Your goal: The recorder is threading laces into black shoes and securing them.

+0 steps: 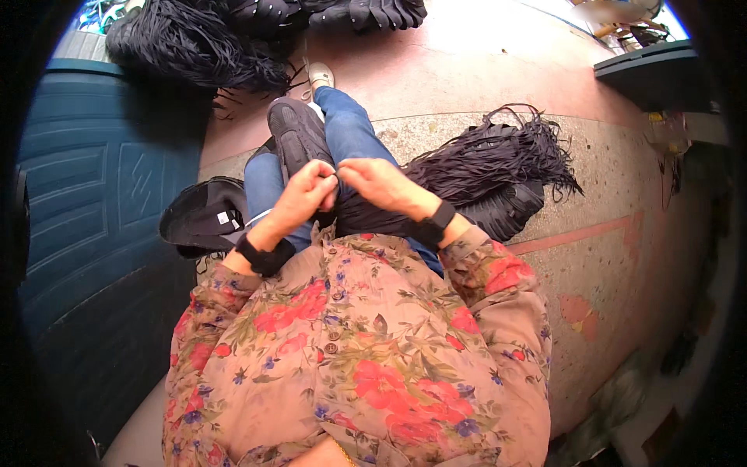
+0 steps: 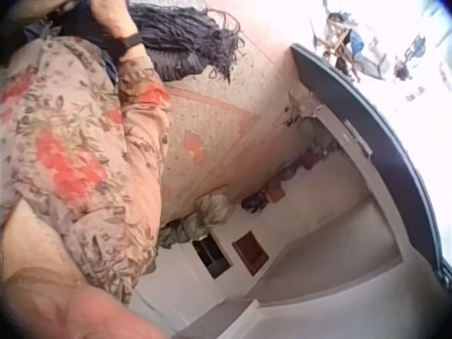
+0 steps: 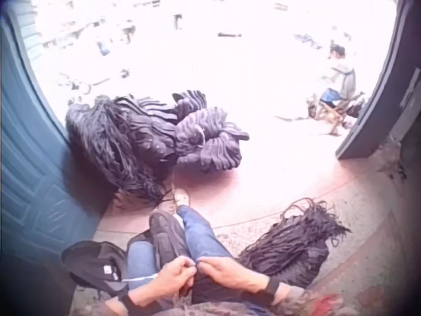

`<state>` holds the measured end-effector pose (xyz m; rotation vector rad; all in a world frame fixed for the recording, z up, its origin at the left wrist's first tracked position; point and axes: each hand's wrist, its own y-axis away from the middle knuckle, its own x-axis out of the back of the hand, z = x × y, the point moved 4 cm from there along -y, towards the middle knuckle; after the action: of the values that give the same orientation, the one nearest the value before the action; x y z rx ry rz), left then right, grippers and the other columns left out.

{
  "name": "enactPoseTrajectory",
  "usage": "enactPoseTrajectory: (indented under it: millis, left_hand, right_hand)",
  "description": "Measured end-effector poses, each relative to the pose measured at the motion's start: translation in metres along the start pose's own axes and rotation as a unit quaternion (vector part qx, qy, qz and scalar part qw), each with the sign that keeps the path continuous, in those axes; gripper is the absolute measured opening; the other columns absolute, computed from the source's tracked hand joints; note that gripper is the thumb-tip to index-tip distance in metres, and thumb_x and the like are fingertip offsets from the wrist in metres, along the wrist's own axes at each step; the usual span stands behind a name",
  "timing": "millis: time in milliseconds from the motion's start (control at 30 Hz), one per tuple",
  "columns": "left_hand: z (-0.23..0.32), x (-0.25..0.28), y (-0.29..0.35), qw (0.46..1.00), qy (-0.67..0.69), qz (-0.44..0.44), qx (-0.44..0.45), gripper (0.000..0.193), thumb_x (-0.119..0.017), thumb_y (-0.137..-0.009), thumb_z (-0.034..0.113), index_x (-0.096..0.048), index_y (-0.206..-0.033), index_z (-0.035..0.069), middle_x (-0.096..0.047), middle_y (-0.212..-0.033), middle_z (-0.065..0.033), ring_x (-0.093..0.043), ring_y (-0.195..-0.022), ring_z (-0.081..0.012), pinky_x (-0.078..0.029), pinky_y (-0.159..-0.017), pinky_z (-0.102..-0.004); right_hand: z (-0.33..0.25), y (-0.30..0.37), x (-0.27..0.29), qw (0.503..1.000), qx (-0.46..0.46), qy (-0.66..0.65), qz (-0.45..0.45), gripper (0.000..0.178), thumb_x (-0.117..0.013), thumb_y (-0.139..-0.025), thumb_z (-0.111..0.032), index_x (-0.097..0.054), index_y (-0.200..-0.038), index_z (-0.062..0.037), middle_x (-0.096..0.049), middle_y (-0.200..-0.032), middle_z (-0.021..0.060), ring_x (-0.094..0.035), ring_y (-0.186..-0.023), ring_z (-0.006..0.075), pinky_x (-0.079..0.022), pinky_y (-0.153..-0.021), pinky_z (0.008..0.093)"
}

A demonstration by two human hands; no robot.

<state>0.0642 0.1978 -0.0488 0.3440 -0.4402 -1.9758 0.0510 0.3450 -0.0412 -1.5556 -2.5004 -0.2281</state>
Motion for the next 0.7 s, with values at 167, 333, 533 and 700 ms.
enactPoseTrajectory:
  millis: [167,333,533,700]
  left_hand:
    - [0.038,0.047,0.032,0.996,0.035,-0.069,0.048,0.018,-0.053,-0.084,0.017,-0.054,-0.096,0.003,-0.048,-0.067,0.0040,-0.043,-0.057,-0.0028,-0.035,-0.051,-0.0162]
    - [0.039,0.083,0.063,0.997,0.060,-0.046,0.028,0.019,-0.054,-0.083,0.016,-0.057,-0.094,0.001,-0.051,-0.069,0.0023,-0.047,-0.061,-0.0048,-0.038,-0.058,-0.0182]
    - [0.019,0.105,0.077,0.993,0.116,-0.022,0.030,0.016,-0.056,-0.082,0.015,-0.057,-0.090,0.000,-0.054,-0.067,-0.0005,-0.050,-0.060,-0.0068,-0.039,-0.058,-0.0193]
    - [0.010,0.112,0.076,0.987,0.160,0.009,0.000,0.014,-0.056,-0.082,0.014,-0.058,-0.087,0.001,-0.053,-0.065,-0.0006,-0.049,-0.058,-0.0068,-0.038,-0.054,-0.0194]
  right_hand:
    - [-0.031,-0.008,0.016,0.995,-0.050,0.077,-0.036,0.026,-0.056,-0.082,-0.025,-0.060,-0.075,0.0001,-0.050,-0.055,0.0138,-0.048,-0.051,0.0160,-0.039,-0.050,0.0304]
    - [-0.021,-0.006,0.045,0.961,-0.069,0.266,0.005,0.029,-0.052,-0.081,-0.026,-0.058,-0.068,-0.0005,-0.054,-0.061,0.0183,-0.054,-0.056,0.0304,-0.042,-0.053,0.0367]
    - [0.015,0.005,0.088,0.806,-0.158,0.552,0.143,0.033,-0.049,-0.080,-0.029,-0.057,-0.060,-0.0036,-0.058,-0.064,0.0172,-0.059,-0.062,0.0328,-0.048,-0.057,0.0427]
    - [0.062,0.019,0.111,0.743,-0.235,0.618,0.102,0.027,-0.050,-0.079,-0.026,-0.061,-0.067,-0.0037,-0.061,-0.068,0.0149,-0.061,-0.065,0.0318,-0.049,-0.059,0.0407]
